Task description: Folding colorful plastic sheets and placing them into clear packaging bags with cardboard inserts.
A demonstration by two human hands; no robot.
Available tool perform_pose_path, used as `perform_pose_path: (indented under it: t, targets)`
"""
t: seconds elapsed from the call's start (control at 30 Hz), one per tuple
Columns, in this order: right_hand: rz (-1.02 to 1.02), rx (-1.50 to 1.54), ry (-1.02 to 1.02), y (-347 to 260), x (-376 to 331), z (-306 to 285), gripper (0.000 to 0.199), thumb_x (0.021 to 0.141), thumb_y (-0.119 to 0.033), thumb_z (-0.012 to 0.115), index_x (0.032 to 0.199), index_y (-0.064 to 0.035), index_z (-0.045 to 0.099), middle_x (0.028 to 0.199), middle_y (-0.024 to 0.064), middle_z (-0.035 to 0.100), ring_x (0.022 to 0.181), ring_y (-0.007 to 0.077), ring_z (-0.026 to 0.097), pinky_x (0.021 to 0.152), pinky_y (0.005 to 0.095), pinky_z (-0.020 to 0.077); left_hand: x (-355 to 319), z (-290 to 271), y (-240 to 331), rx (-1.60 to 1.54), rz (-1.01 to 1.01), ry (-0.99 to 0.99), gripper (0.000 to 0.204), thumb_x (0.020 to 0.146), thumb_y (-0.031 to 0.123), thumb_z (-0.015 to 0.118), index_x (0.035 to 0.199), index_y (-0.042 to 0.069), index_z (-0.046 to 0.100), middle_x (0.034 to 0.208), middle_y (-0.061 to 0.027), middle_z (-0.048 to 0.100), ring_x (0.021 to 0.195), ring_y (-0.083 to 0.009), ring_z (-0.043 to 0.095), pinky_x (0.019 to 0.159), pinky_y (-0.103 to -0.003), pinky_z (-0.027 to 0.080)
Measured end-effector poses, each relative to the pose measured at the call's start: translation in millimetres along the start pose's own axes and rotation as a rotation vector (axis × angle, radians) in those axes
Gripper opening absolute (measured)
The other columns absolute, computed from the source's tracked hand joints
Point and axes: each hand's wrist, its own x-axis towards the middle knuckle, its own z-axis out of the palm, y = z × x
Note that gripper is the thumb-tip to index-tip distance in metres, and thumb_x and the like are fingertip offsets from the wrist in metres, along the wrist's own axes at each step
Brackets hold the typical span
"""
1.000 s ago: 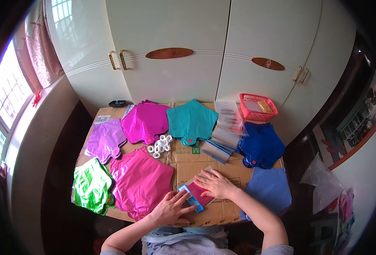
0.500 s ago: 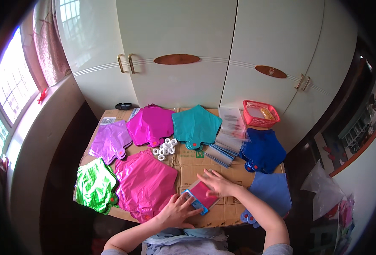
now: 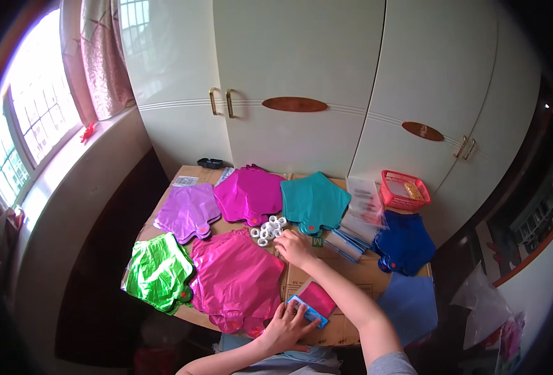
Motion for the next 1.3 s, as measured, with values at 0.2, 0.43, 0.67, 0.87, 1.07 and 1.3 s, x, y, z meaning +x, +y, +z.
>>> perform_pose_path:
  t: [0.2, 0.43, 0.67, 0.87, 1.07, 1.3]
  targets:
    - [-0.09, -0.126, -0.069, -19.1, 24.1, 22.6, 0.013, 0.078, -0.021, 0.067, 0.086, -0.0124, 0.07, 0.092, 0.0039, 0.059, 0.095, 0.0215, 0.056, 0.082, 0.0393, 0.0445, -1.2, 1.0, 0.1, -0.013, -0.01, 0.03, 0.083, 0.069, 0.072, 0.056, 0.14, 0.034, 0.035, 0.134, -0.0221, 0.04, 0.123, -0.0481, 0.037, 0.096, -0.059, 0.033]
    - [-0.072, -0.063, -0.012, -24.4, 1.1, -29.6, 0.003, 0.078, -0.015, 0.066, 0.078, -0.0123, 0.068, 0.084, 0.0017, 0.058, 0.089, 0.0208, 0.058, 0.077, 0.0381, 0.0443, -0.1, 3.0, -0.7, -0.019, -0.007, 0.028, 0.083, 0.069, 0.071, 0.056, 0.14, 0.035, 0.035, 0.134, -0.0221, 0.04, 0.123, -0.0468, 0.037, 0.096, -0.062, 0.033]
    - [0.399, -0.052, -0.284, -27.3, -112.5, -107.5, 0.012, 0.081, -0.019, 0.064, 0.075, -0.0095, 0.066, 0.083, 0.0083, 0.059, 0.082, 0.029, 0.062, 0.071, 0.0401, 0.0492, -0.5, 0.0, -1.7, -0.047, -0.004, 0.037, 0.082, 0.068, 0.071, 0.057, 0.139, 0.035, 0.038, 0.132, -0.0227, 0.04, 0.123, -0.0468, 0.036, 0.095, -0.062, 0.033]
    - [0.604, 0.314, -0.201, -9.3, -139.6, -103.2, 0.026, 0.079, -0.009, 0.064, 0.103, -0.0046, 0.054, 0.091, 0.0145, 0.06, 0.09, 0.031, 0.061, 0.076, 0.0416, 0.0489, 0.9, 2.5, -2.4, -0.024, 0.016, 0.05, 0.084, 0.066, 0.073, 0.057, 0.139, 0.035, 0.039, 0.133, -0.0223, 0.038, 0.121, -0.0471, 0.037, 0.092, -0.064, 0.034]
    - [0.489, 0.192, -0.179, -3.6, -133.2, -99.6, 0.031, 0.075, -0.014, 0.07, 0.102, -0.005, 0.058, 0.089, 0.0131, 0.059, 0.086, 0.0291, 0.061, 0.078, 0.0388, 0.0492, 0.2, 3.3, -2.6, -0.008, 0.017, 0.033, 0.083, 0.067, 0.074, 0.056, 0.139, 0.036, 0.038, 0.134, -0.0228, 0.038, 0.123, -0.0484, 0.036, 0.092, -0.065, 0.033]
    - [0.513, 0.202, -0.376, -1.8, -131.3, -104.4, 0.016, 0.077, -0.017, 0.066, 0.086, -0.0029, 0.065, 0.09, 0.0161, 0.063, 0.091, 0.0301, 0.062, 0.079, 0.0377, 0.0496, -0.4, 3.7, -2.0, -0.01, 0.013, 0.02, 0.083, 0.068, 0.074, 0.056, 0.139, 0.036, 0.038, 0.135, -0.0234, 0.037, 0.123, -0.0481, 0.036, 0.093, -0.065, 0.033]
